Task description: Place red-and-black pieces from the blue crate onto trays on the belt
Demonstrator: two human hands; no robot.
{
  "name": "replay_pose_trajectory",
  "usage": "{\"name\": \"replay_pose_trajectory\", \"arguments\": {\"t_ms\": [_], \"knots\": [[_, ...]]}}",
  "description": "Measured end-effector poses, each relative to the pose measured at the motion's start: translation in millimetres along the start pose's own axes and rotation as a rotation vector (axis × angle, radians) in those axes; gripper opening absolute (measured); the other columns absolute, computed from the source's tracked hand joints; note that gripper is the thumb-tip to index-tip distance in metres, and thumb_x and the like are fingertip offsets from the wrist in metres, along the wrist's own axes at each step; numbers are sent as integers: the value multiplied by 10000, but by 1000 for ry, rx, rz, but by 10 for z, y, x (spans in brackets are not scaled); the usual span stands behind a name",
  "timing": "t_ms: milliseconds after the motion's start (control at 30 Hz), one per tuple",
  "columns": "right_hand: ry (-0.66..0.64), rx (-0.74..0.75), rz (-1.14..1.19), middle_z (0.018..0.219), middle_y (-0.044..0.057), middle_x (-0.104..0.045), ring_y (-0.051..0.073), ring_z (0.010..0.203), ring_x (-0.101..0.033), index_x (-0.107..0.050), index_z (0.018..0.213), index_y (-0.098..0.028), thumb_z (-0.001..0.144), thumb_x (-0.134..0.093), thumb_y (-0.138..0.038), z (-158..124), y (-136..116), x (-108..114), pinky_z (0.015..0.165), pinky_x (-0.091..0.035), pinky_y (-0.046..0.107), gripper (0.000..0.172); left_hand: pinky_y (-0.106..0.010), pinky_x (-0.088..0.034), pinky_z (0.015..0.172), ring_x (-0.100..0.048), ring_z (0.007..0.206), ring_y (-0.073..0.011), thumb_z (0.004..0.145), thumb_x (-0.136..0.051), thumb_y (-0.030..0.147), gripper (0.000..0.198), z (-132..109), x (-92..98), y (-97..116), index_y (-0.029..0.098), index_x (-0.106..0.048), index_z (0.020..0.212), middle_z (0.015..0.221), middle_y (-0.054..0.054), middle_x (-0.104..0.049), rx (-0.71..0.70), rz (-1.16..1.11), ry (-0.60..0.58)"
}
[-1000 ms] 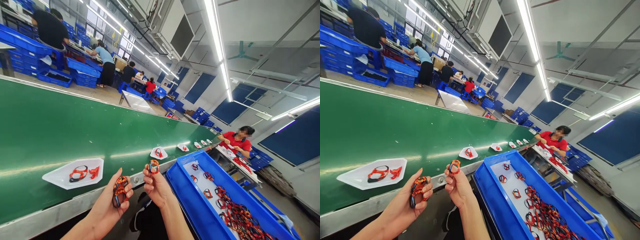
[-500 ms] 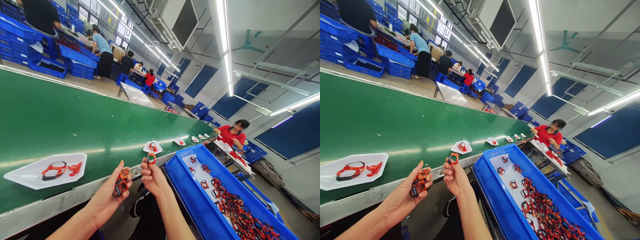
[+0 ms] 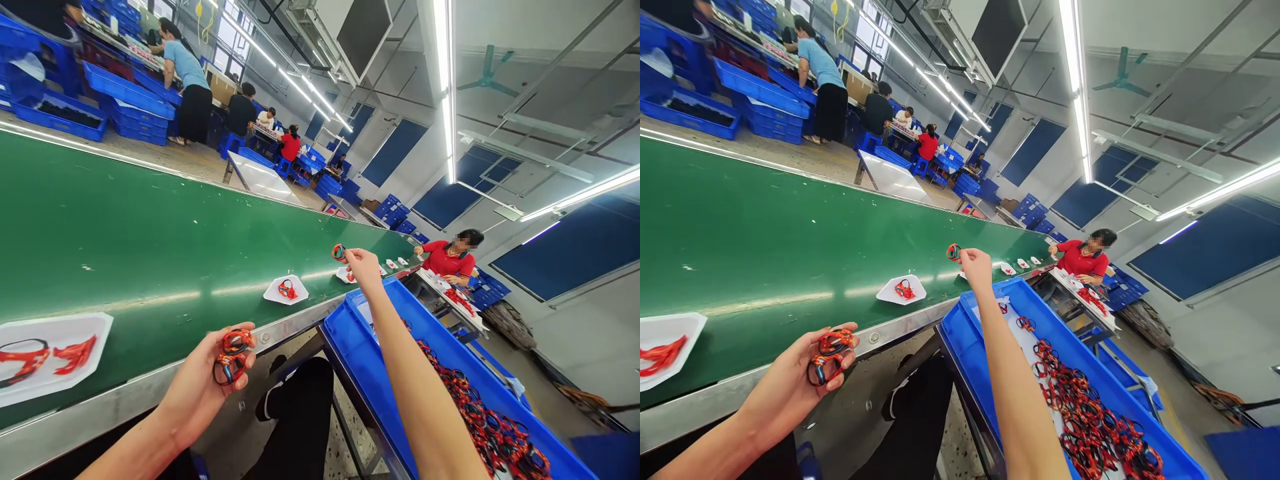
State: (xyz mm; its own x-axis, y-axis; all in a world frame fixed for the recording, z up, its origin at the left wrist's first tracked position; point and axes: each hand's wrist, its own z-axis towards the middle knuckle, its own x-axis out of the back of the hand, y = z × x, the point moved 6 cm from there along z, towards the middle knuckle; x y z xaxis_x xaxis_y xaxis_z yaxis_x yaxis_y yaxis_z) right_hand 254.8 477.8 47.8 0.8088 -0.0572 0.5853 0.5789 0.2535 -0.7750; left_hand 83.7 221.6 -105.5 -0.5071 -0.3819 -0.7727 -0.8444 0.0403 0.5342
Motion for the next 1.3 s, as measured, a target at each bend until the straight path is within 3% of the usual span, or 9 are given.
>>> {"name": "replay_pose_trajectory", "arguments": {"t_ms": [167,267,367,500,667,833,1000,1100,1300], "knots": [[122,-106,-321,685,70,-673,195,736,-621,-679,659,-153,730,-572,-209,337,450,181,666,-424,278,139,-216,-398,398,-490,583,-113,811,-587,335,280,84,42,-23,161,-627,1026,805,-36,-576,48,4,-6],[136,-170,-410,767,74,-677,208,834,-625,-674,707,-144,784,-605,-235,417,622,207,749,-453,322,138,-205,-375,372,-483,570,-106,806,-597,345,239,127,45,-22,159,-631,952,813,-36,-572,78,-27,-23],[106,-205,-408,918,56,-654,161,829,-618,-634,905,-132,877,-557,-326,469,675,208,764,-498,349,210,-200,-368,361,-476,557,-101,809,-593,335,213,158,63,-4,155,-629,917,795,-35,-557,92,-57,1],[16,-162,-300,868,94,-674,130,673,-618,-645,927,-89,896,-495,-277,431,552,131,617,-504,269,243,-202,-366,354,-467,544,-103,805,-596,358,235,176,71,-7,152,-626,914,775,-35,-546,114,-72,20],[-210,23,-110,887,61,-686,88,592,-588,-625,1053,-148,855,-488,-294,-84,120,-241,492,-440,189,282,-184,-344,351,-459,537,-95,802,-591,426,289,178,33,-57,155,-619,898,771,-34,-554,108,-75,22],[-698,383,0,696,-4,-624,81,504,-500,-648,996,-187,841,-519,-296,-1264,-447,-733,504,-409,210,229,-164,-334,370,-473,543,-81,781,-603,479,333,165,-59,-140,163,-624,881,768,-20,-573,141,-83,-37],[-816,687,-175,818,4,-624,120,630,-508,-591,1152,-274,804,-610,-284,-2010,-601,-891,587,-380,246,349,-165,-356,401,-459,498,-62,737,-631,526,390,94,-42,-219,137,-611,707,678,-7,-569,158,-36,34],[-798,678,-181,772,0,-602,141,676,-507,-607,1137,-284,792,-629,-290,-2015,-514,-915,601,-368,251,346,-161,-328,392,-449,485,-65,746,-607,547,407,49,-85,-258,144,-605,695,627,2,-550,167,-2,3],[-929,301,52,665,-25,-563,80,529,-405,-644,1094,-216,804,-615,-328,-1849,-242,-902,497,-328,197,312,-159,-284,377,-434,474,-72,790,-534,572,410,6,-203,-312,168,-605,803,597,7,-528,205,50,-116]]}}
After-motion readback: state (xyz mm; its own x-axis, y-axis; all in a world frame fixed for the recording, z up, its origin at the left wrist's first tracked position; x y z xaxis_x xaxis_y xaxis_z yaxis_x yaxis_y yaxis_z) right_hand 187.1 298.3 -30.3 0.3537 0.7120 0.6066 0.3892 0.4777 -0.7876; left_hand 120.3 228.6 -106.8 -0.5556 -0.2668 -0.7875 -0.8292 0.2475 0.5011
